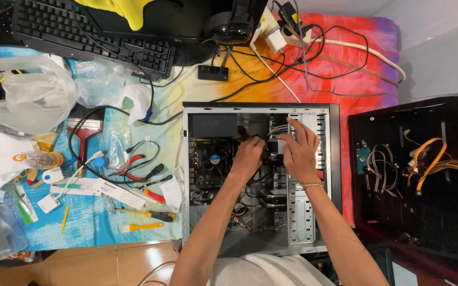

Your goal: Routing and connecting power and data cables inside a desktop computer case

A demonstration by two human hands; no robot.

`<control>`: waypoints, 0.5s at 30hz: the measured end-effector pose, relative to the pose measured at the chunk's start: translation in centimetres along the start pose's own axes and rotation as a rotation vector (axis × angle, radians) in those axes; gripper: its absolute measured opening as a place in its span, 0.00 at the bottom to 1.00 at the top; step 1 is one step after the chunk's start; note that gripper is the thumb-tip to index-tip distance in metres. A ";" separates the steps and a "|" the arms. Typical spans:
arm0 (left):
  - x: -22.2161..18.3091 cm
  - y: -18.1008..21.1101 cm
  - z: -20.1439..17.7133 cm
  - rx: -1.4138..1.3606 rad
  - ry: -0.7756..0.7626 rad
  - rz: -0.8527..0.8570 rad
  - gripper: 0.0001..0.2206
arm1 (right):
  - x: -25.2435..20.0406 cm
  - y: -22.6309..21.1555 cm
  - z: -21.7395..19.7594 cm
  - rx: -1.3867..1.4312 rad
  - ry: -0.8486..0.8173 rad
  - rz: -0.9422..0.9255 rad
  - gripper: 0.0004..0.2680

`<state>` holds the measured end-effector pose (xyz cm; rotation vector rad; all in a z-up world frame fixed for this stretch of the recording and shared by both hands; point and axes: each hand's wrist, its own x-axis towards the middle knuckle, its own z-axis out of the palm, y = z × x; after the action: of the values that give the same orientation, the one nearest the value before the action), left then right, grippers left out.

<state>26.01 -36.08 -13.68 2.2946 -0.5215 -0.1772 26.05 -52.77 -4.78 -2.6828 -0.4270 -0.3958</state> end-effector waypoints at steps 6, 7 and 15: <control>-0.7 0.6 -1.7 -0.096 0.033 0.003 0.18 | 0.1 -0.3 -0.2 -0.010 0.007 -0.005 0.10; -0.5 0.5 -1.9 -0.097 0.033 0.002 0.18 | 0.1 -0.2 -0.1 -0.010 0.006 -0.005 0.10; -0.1 -0.9 -1.3 -0.257 0.079 0.044 0.06 | 0.3 -0.5 -0.3 -0.013 0.004 -0.002 0.10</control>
<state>26.60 -34.64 -13.43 2.0295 -0.4786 -0.1244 26.06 -52.39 -4.26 -2.6940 -0.4272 -0.4060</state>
